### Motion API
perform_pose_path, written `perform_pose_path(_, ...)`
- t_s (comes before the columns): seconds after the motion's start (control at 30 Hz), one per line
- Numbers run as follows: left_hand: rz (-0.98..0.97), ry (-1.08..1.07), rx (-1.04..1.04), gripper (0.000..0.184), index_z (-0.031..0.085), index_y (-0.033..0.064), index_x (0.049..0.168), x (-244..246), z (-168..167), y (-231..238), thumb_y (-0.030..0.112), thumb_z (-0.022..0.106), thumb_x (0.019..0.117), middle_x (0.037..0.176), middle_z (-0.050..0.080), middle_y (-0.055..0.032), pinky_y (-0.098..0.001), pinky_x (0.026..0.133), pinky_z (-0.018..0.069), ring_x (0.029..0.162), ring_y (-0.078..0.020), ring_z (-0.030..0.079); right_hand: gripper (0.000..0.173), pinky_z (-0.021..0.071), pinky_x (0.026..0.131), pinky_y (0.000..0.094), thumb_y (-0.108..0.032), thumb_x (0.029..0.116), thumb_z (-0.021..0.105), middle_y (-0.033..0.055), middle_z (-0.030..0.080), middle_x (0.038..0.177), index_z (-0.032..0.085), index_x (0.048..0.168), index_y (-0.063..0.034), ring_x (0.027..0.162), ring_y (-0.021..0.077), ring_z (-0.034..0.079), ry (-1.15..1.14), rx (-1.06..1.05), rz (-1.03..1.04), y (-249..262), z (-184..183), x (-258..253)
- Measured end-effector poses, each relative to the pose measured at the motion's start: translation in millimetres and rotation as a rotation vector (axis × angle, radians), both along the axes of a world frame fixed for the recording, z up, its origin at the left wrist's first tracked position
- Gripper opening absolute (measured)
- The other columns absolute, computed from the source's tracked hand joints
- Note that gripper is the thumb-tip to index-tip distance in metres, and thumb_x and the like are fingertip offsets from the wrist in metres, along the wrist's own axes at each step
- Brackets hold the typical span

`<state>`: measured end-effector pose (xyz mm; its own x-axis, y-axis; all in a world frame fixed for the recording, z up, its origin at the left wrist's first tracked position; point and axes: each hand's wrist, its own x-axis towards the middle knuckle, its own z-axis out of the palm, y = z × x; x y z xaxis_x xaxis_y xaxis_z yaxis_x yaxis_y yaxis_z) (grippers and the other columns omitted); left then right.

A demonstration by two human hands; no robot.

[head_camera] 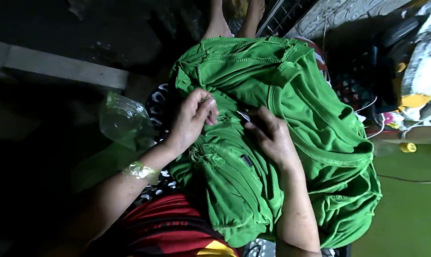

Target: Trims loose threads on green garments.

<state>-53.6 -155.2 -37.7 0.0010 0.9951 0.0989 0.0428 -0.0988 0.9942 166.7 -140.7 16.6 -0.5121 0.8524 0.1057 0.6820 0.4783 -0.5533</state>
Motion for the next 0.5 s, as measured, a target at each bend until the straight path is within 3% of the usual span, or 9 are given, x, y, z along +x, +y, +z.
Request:
perform_pose_path(0.13,0.004,-0.041,-0.071,0.011,0.054,0.0046,0.108,-11.7,-1.3,-1.0,0.014,0.047,0.1074,0.078,0.060,0.0069,-0.0155,0.064,0.0532,0.066,0.0014,0.060,0.023,0.0531,0.068,0.0209,-0.008,0.0967,0.063,0.0069,0.067,0.092,0.062,0.118,-0.0003,0.074,0.0052,0.063,0.119,-0.098,-0.042,-1.9,0.9,3.8)
perform_pose_path(0.27,-0.029,0.216,-0.016,0.022,0.068,-0.0002,0.113,-5.3,-1.6,-4.9,0.018,0.061,0.1021,0.091,0.069,-0.0056,-0.0227,0.070,0.0563,0.074,-0.0056,0.065,0.024,0.0524,0.068,0.0189,-0.008,0.0962,0.063,0.0061,0.066,0.093,0.060,0.119,-0.0003,0.074,0.0032,0.062,0.145,-0.121,-0.062,-4.1,0.2,3.4)
perform_pose_path(0.37,-0.060,0.431,0.145,0.021,0.073,-0.0019,0.107,3.2,-5.4,-2.9,0.016,0.067,0.0976,0.099,0.071,-0.0171,-0.0382,0.085,0.0566,0.089,-0.0232,0.069,0.025,0.0546,0.071,0.0223,-0.008,0.0954,0.065,0.0092,0.067,0.093,0.061,0.118,0.0021,0.076,0.0073,0.064,0.129,-0.020,-0.043,-7.7,-5.0,-0.1)
perform_pose_path(0.43,-0.063,0.434,0.176,0.017,0.073,0.0000,0.101,4.8,-6.9,-0.4,0.014,0.064,0.0984,0.096,0.071,-0.0147,-0.0356,0.084,0.0553,0.088,-0.0213,0.068,0.024,0.0568,0.073,0.0321,-0.009,0.0942,0.067,0.0129,0.069,0.094,0.064,0.115,0.0034,0.078,0.0162,0.066,0.071,0.078,-0.013,-8.7,-7.2,-1.3)
perform_pose_path(0.5,-0.081,0.363,0.152,0.019,0.070,-0.0003,0.103,3.4,-5.8,-0.2,0.014,0.058,0.1019,0.092,0.068,-0.0112,-0.0278,0.075,0.0544,0.080,-0.0130,0.065,0.022,0.0576,0.071,0.0414,-0.008,0.0915,0.068,0.0145,0.070,0.095,0.067,0.111,0.0012,0.080,0.0243,0.069,-0.012,0.155,0.002,-10.4,-5.6,-3.3)
